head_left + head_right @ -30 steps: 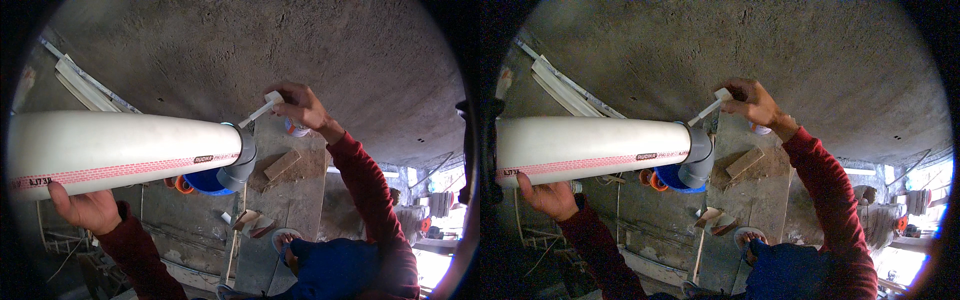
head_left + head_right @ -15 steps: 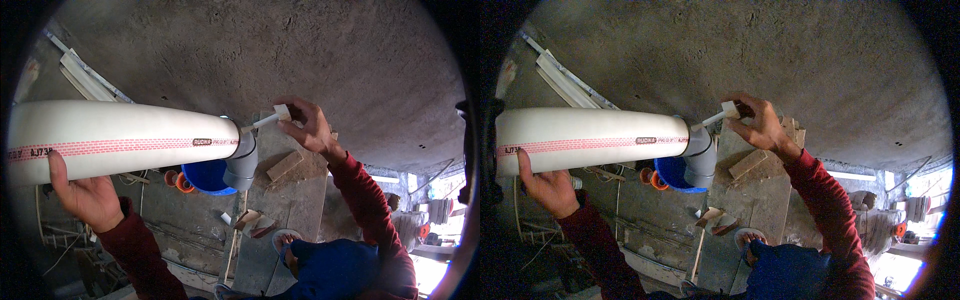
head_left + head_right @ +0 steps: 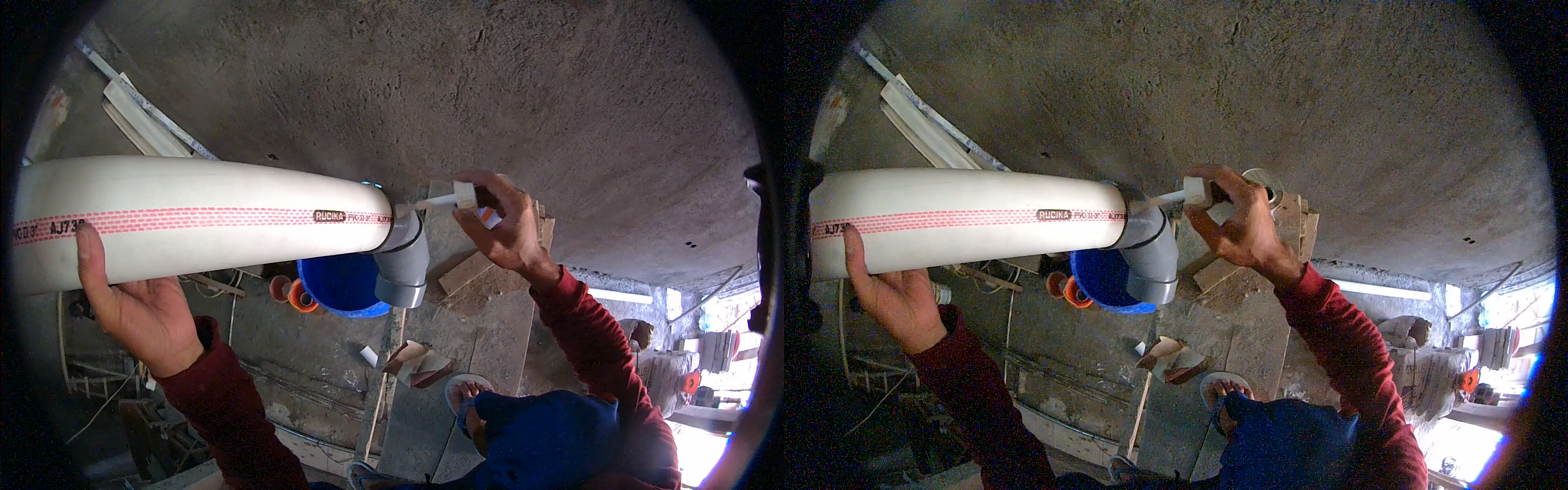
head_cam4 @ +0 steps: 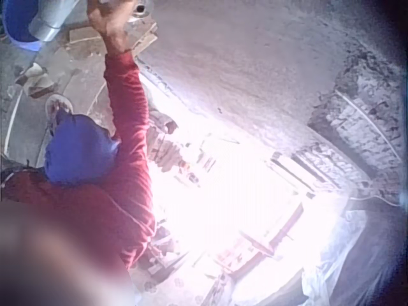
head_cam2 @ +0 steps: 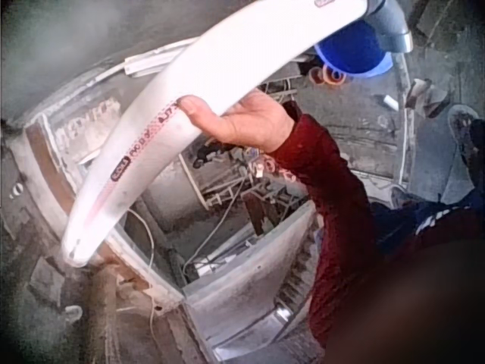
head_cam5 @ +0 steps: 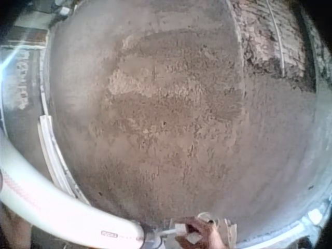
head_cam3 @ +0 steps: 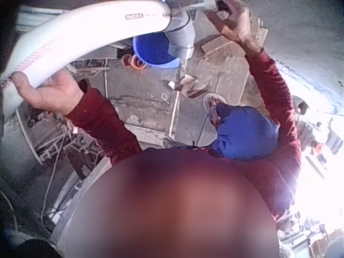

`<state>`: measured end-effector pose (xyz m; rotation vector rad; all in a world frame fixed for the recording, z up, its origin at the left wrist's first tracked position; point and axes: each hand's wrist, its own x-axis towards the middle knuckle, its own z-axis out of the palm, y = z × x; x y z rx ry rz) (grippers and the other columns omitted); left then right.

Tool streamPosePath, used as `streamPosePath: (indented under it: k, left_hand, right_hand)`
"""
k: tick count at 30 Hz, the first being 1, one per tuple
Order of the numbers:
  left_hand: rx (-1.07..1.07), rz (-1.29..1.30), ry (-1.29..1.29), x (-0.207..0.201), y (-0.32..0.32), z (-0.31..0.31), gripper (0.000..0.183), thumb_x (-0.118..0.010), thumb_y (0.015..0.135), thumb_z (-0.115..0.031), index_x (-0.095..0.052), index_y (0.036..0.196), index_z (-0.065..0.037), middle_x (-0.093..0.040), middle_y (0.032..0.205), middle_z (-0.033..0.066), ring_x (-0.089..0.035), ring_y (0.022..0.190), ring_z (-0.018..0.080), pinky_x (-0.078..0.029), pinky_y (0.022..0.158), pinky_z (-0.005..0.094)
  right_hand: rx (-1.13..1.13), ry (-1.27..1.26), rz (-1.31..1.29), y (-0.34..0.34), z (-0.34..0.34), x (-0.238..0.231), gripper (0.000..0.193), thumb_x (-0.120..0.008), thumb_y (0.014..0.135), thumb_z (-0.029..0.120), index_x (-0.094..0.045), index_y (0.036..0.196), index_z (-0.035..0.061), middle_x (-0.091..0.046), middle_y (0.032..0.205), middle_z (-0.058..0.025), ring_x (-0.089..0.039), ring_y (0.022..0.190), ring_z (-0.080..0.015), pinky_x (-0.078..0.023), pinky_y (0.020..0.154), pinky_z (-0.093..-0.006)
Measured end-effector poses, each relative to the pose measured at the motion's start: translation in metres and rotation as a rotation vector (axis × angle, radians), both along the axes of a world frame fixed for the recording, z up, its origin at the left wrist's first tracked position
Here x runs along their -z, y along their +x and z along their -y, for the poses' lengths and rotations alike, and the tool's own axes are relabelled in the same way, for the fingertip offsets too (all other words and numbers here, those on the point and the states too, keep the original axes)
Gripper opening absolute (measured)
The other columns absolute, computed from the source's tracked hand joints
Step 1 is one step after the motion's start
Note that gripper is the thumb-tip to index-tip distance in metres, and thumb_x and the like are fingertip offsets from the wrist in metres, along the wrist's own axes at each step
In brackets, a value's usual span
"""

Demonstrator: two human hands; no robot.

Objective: The person applies adhesive to the ends of a white PVC pipe and a grey elbow fitting, then joins them together. The person holds and rotates the assembled pipe to inspect the connection.

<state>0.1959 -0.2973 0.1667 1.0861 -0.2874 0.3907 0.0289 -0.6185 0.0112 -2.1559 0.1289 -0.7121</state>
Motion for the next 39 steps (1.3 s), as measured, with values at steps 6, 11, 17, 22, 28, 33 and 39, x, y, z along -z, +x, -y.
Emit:
streamPosePath:
  k: [6,11,17,22,28,33,39]
  left_hand:
    - [0.001,-0.003,-0.019,0.003,0.003,-0.003,0.068,-0.075,0.091,-0.037,-0.05,0.141,0.001,-0.06,0.136,0.0165,-0.06,0.123,0.0219,-0.054,0.099,0.0394]
    - [-0.158,0.15,0.209,0.013,0.01,-0.013,0.064,-0.072,0.094,-0.038,-0.052,0.14,0.002,-0.059,0.138,0.0176,-0.059,0.125,0.0246,-0.052,0.103,0.0403]
    - [-0.187,0.102,0.106,0.016,0.02,-0.036,0.055,-0.067,0.099,-0.031,-0.052,0.146,-0.007,-0.051,0.147,0.0202,-0.055,0.132,0.0296,-0.054,0.103,0.0453]
    - [-0.319,0.168,0.491,0.021,0.023,-0.054,0.06,-0.059,0.102,-0.034,-0.043,0.152,-0.004,-0.047,0.15,0.0217,-0.053,0.134,0.0317,-0.054,0.105,0.0488]
    - [-0.118,0.167,0.267,0.017,0.034,-0.068,0.058,-0.057,0.103,-0.035,-0.044,0.149,-0.002,-0.048,0.148,0.023,-0.053,0.135,0.031,-0.053,0.107,0.0504]
    - [-0.112,0.153,0.192,0.017,0.031,-0.068,0.058,-0.056,0.103,-0.035,-0.045,0.149,-0.002,-0.049,0.147,0.0237,-0.053,0.134,0.0302,-0.053,0.106,0.0503]
    - [-0.101,0.062,0.017,0.006,0.026,-0.062,0.046,-0.053,0.105,-0.028,-0.053,0.141,0.0,-0.055,0.146,0.0201,-0.056,0.131,0.0328,-0.05,0.11,0.0508]
  right_hand:
    - [-0.04,0.007,0.127,-0.003,-0.014,-0.01,0.043,-0.075,0.085,0.007,-0.063,0.125,-0.001,-0.07,0.1,-0.0131,-0.071,0.094,-0.0196,-0.056,0.082,-0.0339]
    - [0.007,-0.162,0.049,-0.01,0.005,0.002,0.045,-0.079,0.081,0.013,-0.066,0.122,0.0001,-0.069,0.097,-0.0113,-0.067,0.085,-0.0192,-0.056,0.078,-0.0342]
    - [0.21,-0.43,-0.17,-0.035,0.1,0.005,0.047,-0.077,0.079,0.006,-0.064,0.125,0.0022,-0.072,0.11,-0.0155,-0.074,0.094,-0.0263,-0.061,0.079,-0.0374]
    - [0.241,-0.551,-0.382,-0.037,0.126,0.036,0.046,-0.075,0.081,0.011,-0.064,0.125,0.0002,-0.07,0.12,-0.0194,-0.071,0.106,-0.0341,-0.057,0.091,-0.0432]
    - [0.203,-0.554,-0.557,-0.023,0.133,0.072,0.046,-0.073,0.082,0.013,-0.065,0.126,0.0033,-0.068,0.124,-0.0181,-0.068,0.112,-0.0363,-0.055,0.096,-0.0458]
    - [0.202,-0.537,-0.642,-0.019,0.132,0.103,0.048,-0.074,0.082,0.015,-0.064,0.129,0.0072,-0.067,0.126,-0.0163,-0.067,0.113,-0.0358,-0.054,0.097,-0.0462]
    - [0.152,-0.584,-0.627,-0.011,0.139,0.116,0.049,-0.073,0.084,0.014,-0.064,0.132,0.0088,-0.064,0.128,-0.015,-0.065,0.114,-0.0359,-0.054,0.097,-0.0464]
